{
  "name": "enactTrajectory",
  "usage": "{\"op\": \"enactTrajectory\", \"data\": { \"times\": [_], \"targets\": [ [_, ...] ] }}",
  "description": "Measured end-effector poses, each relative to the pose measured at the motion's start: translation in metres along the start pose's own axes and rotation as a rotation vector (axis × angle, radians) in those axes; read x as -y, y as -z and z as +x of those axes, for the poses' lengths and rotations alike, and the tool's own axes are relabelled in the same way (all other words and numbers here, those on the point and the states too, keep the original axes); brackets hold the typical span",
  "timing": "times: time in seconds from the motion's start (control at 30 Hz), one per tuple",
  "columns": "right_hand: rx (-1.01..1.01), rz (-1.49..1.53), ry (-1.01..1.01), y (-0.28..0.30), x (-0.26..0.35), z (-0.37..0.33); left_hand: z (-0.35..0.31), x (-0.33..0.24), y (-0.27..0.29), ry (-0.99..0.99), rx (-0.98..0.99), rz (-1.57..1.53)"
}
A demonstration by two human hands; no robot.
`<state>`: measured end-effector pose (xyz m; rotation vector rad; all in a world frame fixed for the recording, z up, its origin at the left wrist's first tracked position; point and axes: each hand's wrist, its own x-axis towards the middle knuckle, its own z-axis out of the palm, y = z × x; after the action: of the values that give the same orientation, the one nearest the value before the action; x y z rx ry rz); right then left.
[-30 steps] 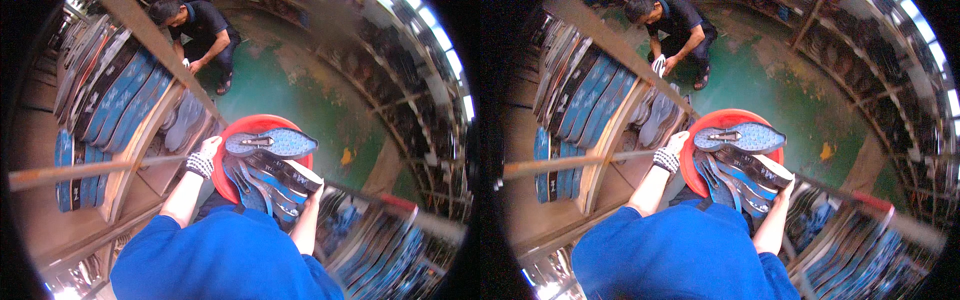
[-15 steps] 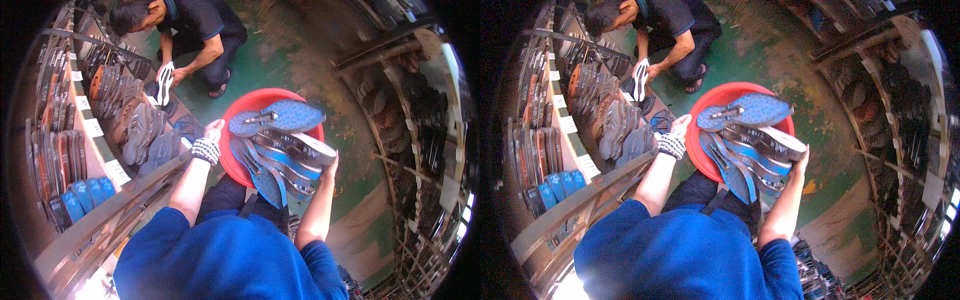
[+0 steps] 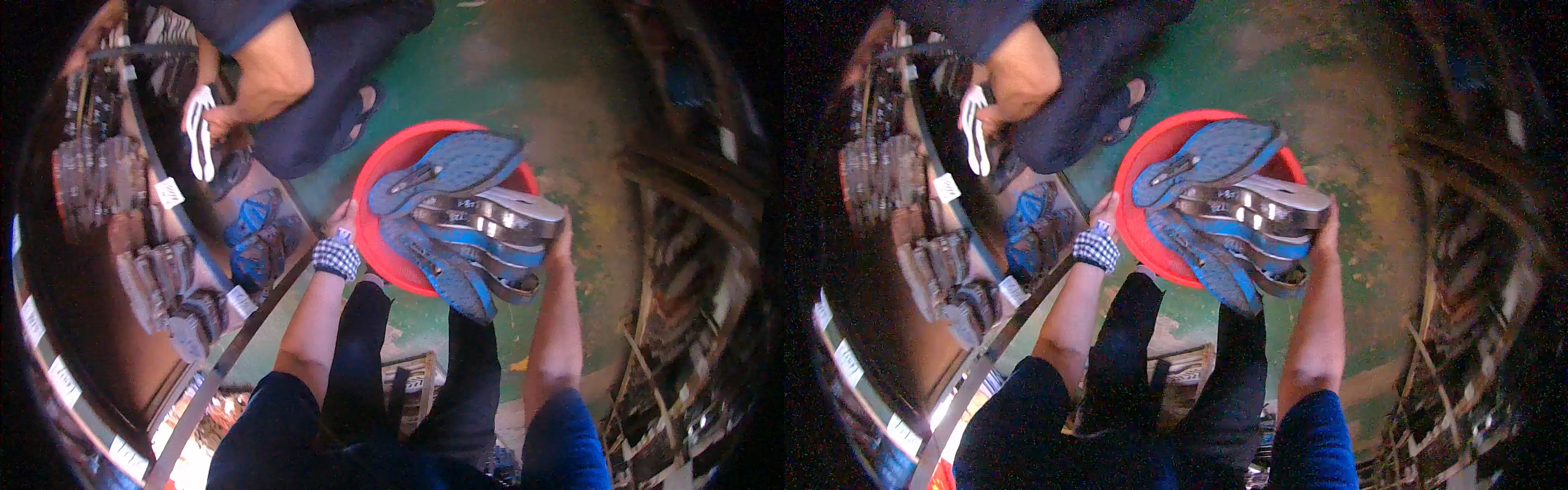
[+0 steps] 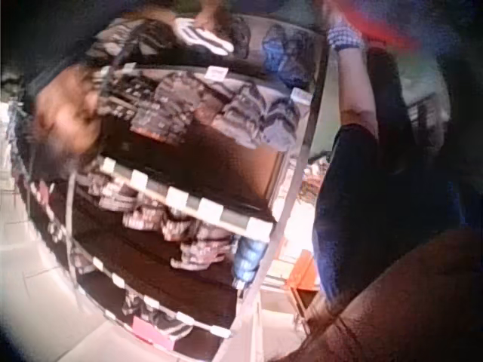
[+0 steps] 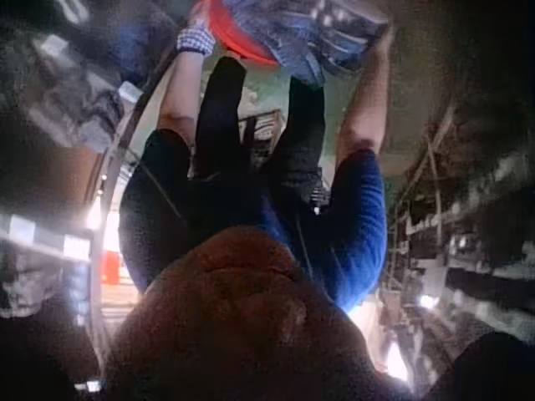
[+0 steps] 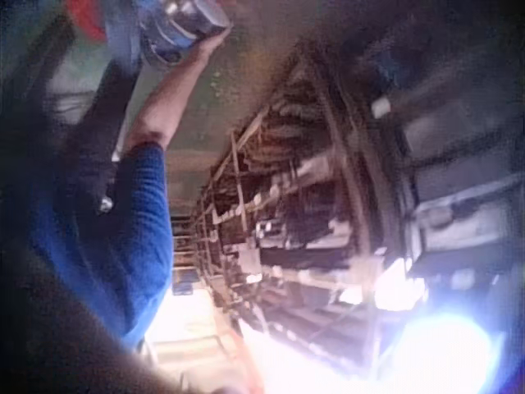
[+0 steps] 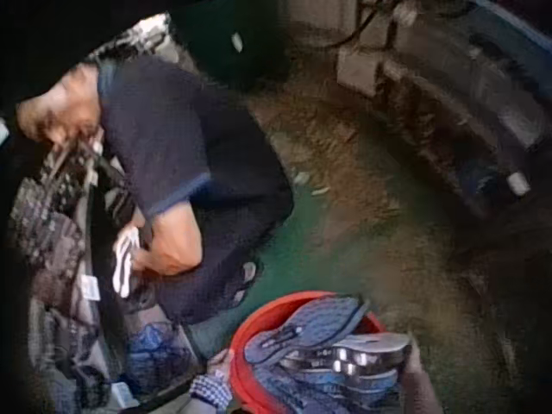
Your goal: The person walks through a shoe-parts warehouse, picks up a red bucket containing shoe soles, and sorts the soles by size and type. They place selected soles onto shelves and continue carrying the bucket through the aisles.
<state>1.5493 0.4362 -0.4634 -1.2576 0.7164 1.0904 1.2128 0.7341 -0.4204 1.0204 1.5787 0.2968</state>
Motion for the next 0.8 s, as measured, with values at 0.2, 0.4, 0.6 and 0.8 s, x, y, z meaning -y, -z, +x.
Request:
{"op": "enactTrajectory", "data": {
  "times": [0.2,0.4,0.6,0.8],
  "targets": [
    [-0.078,-0.011,0.055,0.018,-0.040,0.088,0.091,0.071,-0.027,0.021,0.054,0.015],
    [-0.105,-0.196,0.042,-0.005,-0.019,0.099,0.141,0.099,-0.025,0.069,0.076,0.042],
    [-0.422,-0.252,0.271,0.012,-0.051,0.006,0.090,0.087,-0.027,-0.240,-0.152,0.647],
    [-0.303,-0.406,0.184,-0.037,-0.163,-0.187,0.003,0.051,-0.053,-0.540,0.037,0.982]
  ]
}}
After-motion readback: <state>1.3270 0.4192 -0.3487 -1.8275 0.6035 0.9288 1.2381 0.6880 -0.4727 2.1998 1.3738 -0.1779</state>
